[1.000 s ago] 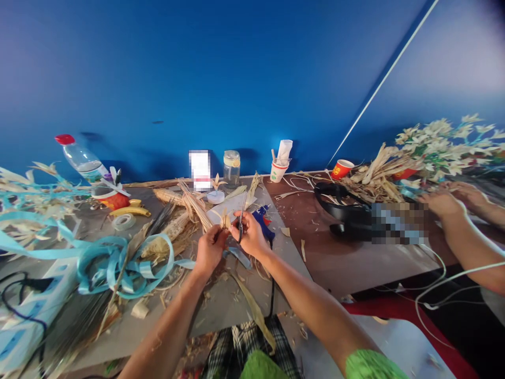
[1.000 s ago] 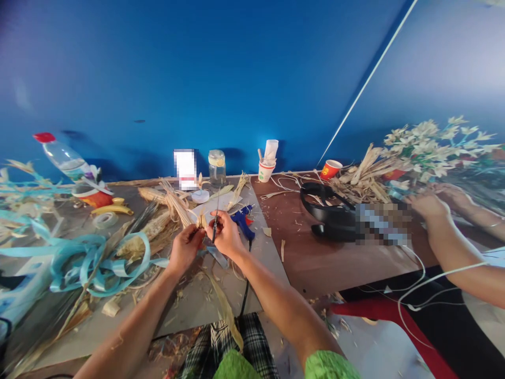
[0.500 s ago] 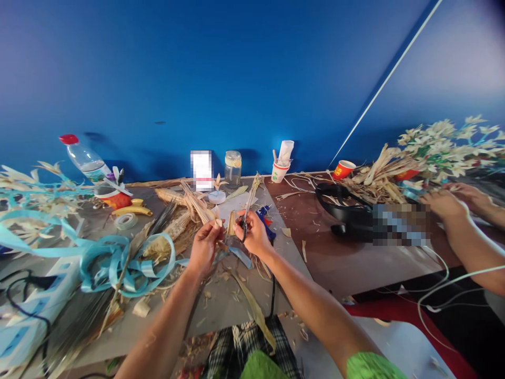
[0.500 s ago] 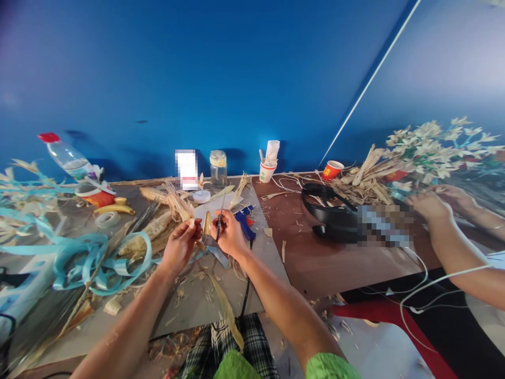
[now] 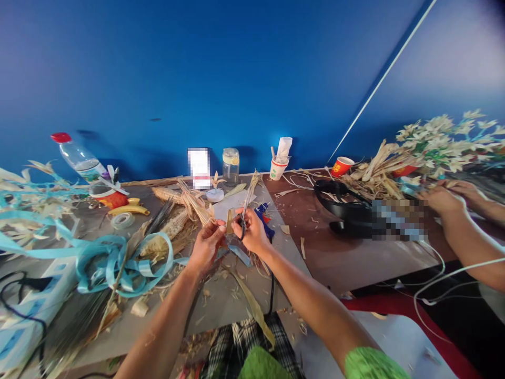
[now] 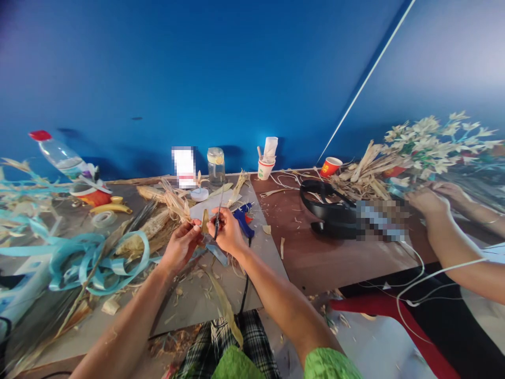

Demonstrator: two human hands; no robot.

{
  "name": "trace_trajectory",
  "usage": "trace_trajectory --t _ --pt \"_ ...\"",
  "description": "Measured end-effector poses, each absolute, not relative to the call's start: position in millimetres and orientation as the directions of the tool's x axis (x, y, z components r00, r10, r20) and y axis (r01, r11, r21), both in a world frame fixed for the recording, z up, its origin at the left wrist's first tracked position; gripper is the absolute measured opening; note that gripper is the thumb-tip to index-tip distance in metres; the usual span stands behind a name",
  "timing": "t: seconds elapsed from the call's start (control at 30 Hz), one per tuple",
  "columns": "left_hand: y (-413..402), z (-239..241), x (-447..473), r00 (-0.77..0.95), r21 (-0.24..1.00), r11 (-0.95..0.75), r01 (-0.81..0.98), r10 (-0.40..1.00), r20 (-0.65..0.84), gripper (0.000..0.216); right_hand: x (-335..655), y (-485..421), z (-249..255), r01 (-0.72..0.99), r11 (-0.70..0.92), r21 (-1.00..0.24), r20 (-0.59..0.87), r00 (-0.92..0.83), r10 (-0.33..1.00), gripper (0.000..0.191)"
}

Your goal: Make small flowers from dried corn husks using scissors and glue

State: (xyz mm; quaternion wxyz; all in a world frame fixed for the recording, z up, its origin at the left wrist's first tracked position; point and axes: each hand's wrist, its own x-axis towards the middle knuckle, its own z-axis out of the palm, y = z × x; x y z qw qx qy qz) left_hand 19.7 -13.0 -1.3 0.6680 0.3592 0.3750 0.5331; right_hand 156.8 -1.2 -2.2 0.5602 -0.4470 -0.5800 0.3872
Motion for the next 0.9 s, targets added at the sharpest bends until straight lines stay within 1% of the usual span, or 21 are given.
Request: trace_trajectory --t 0.1,0.23,0.4,0.47,0.53,0.6,0.67,0.8,0.9 --pt "-12.1 -3.9 21.5 0.138 0.919 0.15 -0.364 0.985 -0.106 0.036 156.8 -1.9 -2.0 0.095 0.309 -0.946 0.312 0.016 0.95 0.033" --pt "-9.7 -8.7 21.0 0.101 0.967 0.103 -0.233 0.992 -0.082 0.03 157.4 -1.3 -4.1 0.097 0.314 -0.944 0.317 0.009 0.948 0.034" --pt "-10.7 -8.4 19.4 0.07 0.98 0.08 -0.181 0.995 -0.069 0.029 158.0 -0.5 -4.7 0.084 0.304 -0.949 0.306 0.008 0.952 0.034" --pt "-11.4 -6.7 19.2 0.052 0.984 0.067 -0.162 0.997 -0.059 0.029 158.6 -1.1 -3.4 0.049 0.29 -0.956 0.29 -0.011 0.957 0.034" --pt "-11.0 -5.1 18.7 -0.002 0.986 0.05 -0.158 0.999 -0.051 0.027 159.2 -2.5 -2.3 0.006 0.285 -0.959 0.284 -0.059 0.957 0.036" --pt "-9.1 -4.0 17.4 -0.093 0.981 0.022 -0.191 0.995 -0.04 0.026 159.6 -4.8 -2.3 -0.007 0.287 -0.958 0.285 -0.137 0.949 0.038" --pt "-6.3 -3.5 15.2 -0.18 0.964 -0.008 -0.267 0.983 -0.041 0.026 159.4 -7.4 -3.3 0.037 0.291 -0.956 0.277 -0.22 0.936 0.039" --pt "-1.8 -1.3 10.3 -0.26 0.893 -0.031 -0.449 0.961 -0.097 0.03 158.4 -11.7 -4.2 0.225 0.328 -0.918 0.246 -0.326 0.913 0.039" --pt "-1.4 2.1 8.4 -0.254 0.836 -0.03 -0.547 0.958 -0.131 0.031 158.4 -13.3 -1.7 0.366 0.39 -0.845 0.244 -0.384 0.89 0.031"
